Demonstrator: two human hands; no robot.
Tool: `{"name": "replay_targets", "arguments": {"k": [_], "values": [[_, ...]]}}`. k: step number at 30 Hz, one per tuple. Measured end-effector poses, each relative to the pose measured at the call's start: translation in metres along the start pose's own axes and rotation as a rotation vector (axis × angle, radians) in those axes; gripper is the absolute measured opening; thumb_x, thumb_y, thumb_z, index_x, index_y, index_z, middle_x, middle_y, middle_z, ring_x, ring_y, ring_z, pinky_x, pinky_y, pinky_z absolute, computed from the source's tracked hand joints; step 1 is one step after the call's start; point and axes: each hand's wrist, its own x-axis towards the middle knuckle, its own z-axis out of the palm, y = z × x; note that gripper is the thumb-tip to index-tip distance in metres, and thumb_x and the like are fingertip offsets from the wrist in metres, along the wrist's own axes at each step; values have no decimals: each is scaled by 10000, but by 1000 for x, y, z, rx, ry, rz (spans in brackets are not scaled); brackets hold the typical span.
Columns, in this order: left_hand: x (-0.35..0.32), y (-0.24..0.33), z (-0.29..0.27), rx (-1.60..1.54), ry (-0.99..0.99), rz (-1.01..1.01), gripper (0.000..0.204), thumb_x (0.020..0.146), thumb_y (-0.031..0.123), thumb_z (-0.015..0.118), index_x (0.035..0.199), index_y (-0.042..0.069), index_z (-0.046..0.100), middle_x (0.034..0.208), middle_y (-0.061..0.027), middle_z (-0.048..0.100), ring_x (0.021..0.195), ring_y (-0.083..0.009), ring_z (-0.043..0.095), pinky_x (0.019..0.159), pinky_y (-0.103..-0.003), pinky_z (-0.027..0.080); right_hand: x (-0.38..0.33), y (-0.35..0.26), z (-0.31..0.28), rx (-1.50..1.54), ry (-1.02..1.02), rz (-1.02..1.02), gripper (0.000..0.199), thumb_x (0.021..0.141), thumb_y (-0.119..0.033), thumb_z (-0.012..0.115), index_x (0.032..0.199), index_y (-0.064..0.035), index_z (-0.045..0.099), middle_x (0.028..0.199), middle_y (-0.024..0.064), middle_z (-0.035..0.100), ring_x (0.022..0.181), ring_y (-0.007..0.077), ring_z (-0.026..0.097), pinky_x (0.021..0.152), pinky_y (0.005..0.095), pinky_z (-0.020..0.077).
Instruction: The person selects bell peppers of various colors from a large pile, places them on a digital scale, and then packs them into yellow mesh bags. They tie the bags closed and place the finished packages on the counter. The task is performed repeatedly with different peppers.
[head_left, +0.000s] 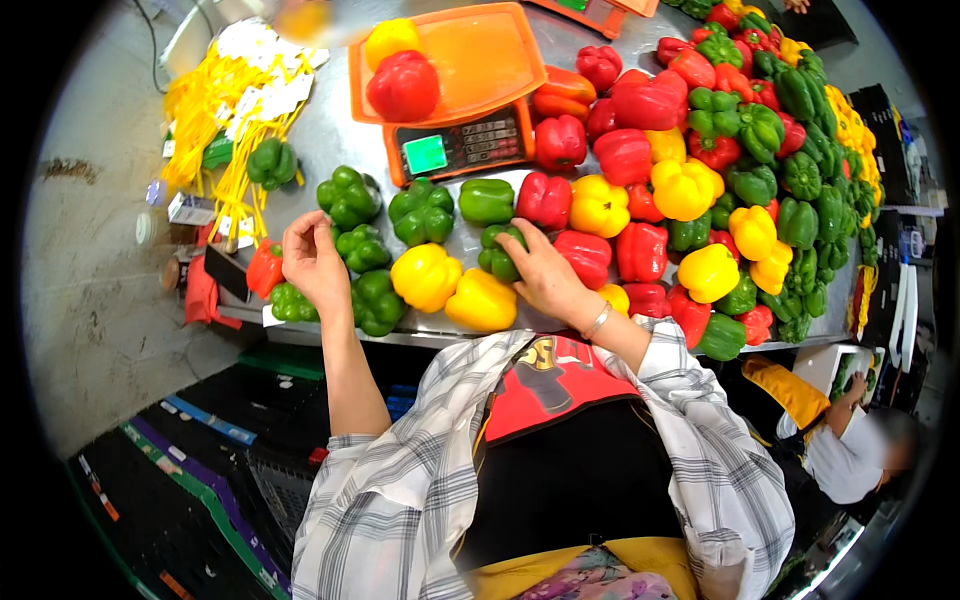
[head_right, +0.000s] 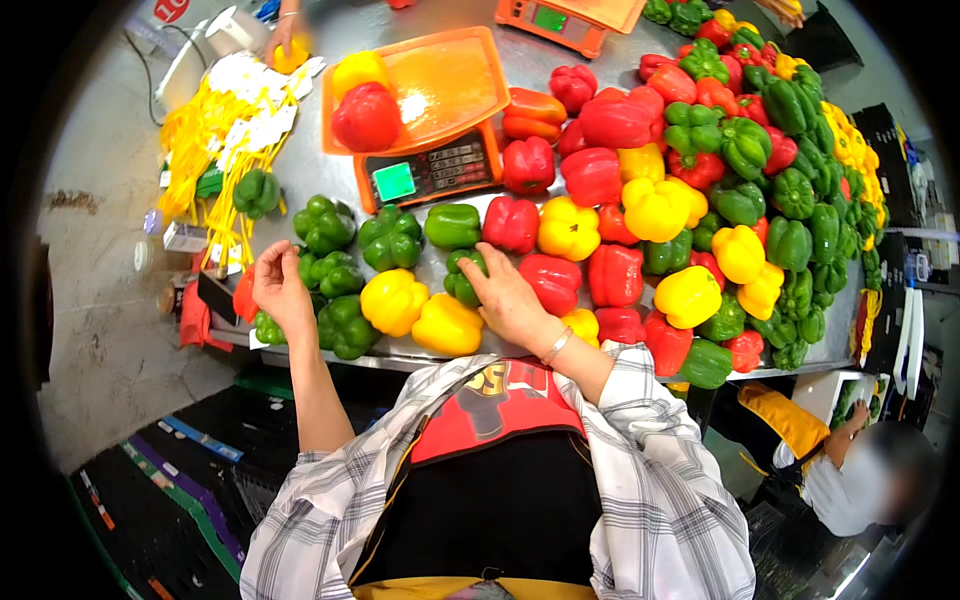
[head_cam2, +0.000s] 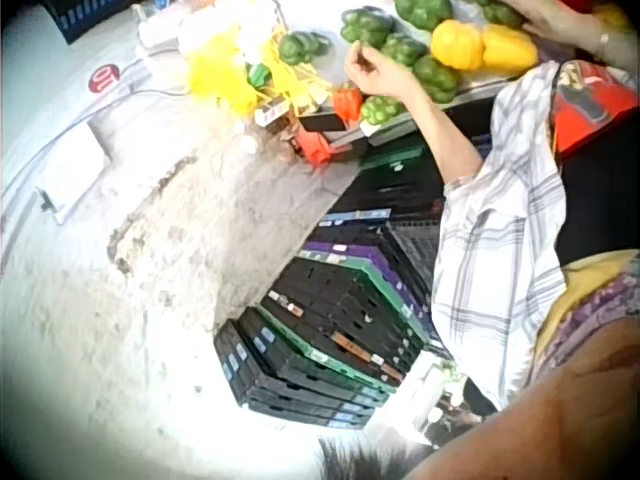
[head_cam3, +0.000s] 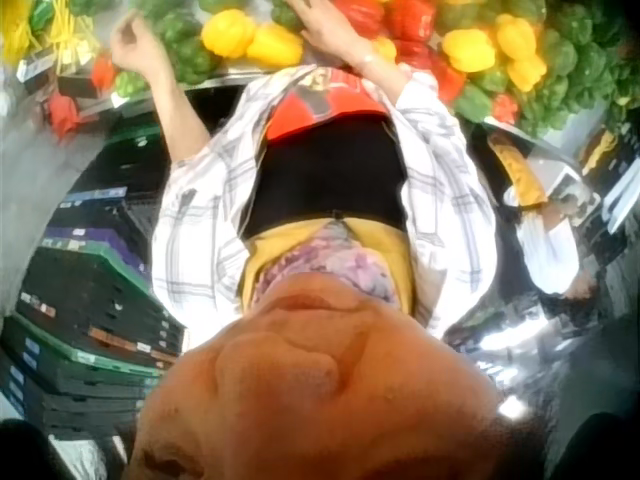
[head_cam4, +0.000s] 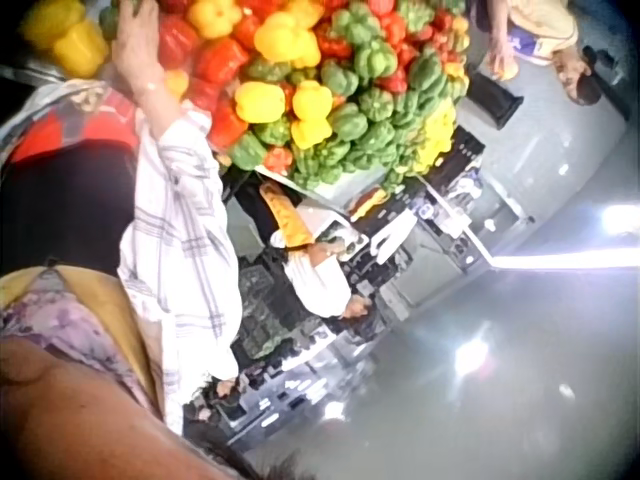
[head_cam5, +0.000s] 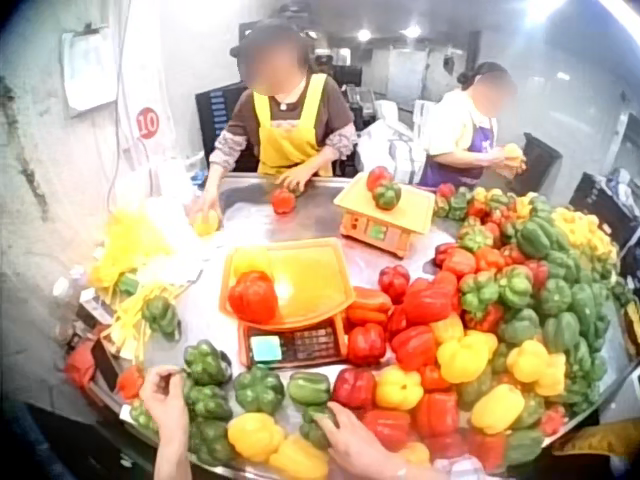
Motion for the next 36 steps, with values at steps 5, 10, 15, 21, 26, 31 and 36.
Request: {"name": "replay_targets", "arguments": {"k": [5, 10, 15, 21, 26, 31, 36], "values": [[19, 7, -56, 72, 105, 51, 98, 945, 20, 615, 1035, -15, 634, 914, -48, 655, 803, -95, 619, 758, -245, 520, -9, -19, -16, -59, 40, -97, 718, 712, 13, 705, 1375, -81, 446, 1419, 254, 391, 1296, 436, 434, 1062, 472, 403], [20, 10, -72, 218, 34, 4, 195, 925, 34, 650, 1114, -6, 635, 993, -54, 665, 886, -107, 630, 796, -250, 518, -26, -37, -39, 50, 53, -124, 496, 766, -36, 679, 1245, -51, 551, 1203, 165, 558, 1112, 349, 554, 929, 436, 454], [-25, 18, 27, 648, -532, 239, 643, 758, 171, 815, 1324, 67, 528, 1291, -191, 547, 1202, -336, 532, 991, -429, 459, -43, -39, -31, 24, 15, -150, 364, 781, -30, 644, 1142, -35, 602, 1072, 123, 614, 978, 305, 586, 826, 403, 465], [-49, 2, 83, 918, -641, -33, 1074, 621, 243, 898, 1485, 146, 267, 1422, -263, 344, 1217, -480, 495, 999, -504, 466, -56, -40, -40, 23, 65, -165, 310, 796, -33, 614, 1105, -36, 606, 970, 112, 604, 887, 293, 587, 787, 397, 455], [-45, 1, 80, 933, -641, -25, 1029, 583, 237, 905, 1426, 148, 322, 1370, -234, 381, 1138, -448, 554, 949, -488, 504, -64, -34, -41, -1, 46, -161, 275, 791, -47, 610, 1065, -41, 606, 921, 106, 596, 866, 294, 589, 770, 399, 448], [-43, 2, 85, 843, -601, 20, 958, 583, 288, 865, 1393, 144, 375, 1311, -205, 433, 1117, -416, 564, 929, -481, 504, -63, -32, -39, -11, 86, -177, 224, 794, -62, 578, 1017, -59, 606, 876, 106, 593, 852, 295, 603, 746, 410, 441], [-47, -10, 82, 969, -624, 198, 990, 571, 328, 912, 1384, 62, 414, 1276, -204, 525, 1229, -394, 455, 1006, -491, 429, -62, -22, -39, -35, -24, -172, 219, 792, -116, 591, 1003, -58, 598, 905, 95, 598, 899, 284, 605, 771, 405, 445]]}}
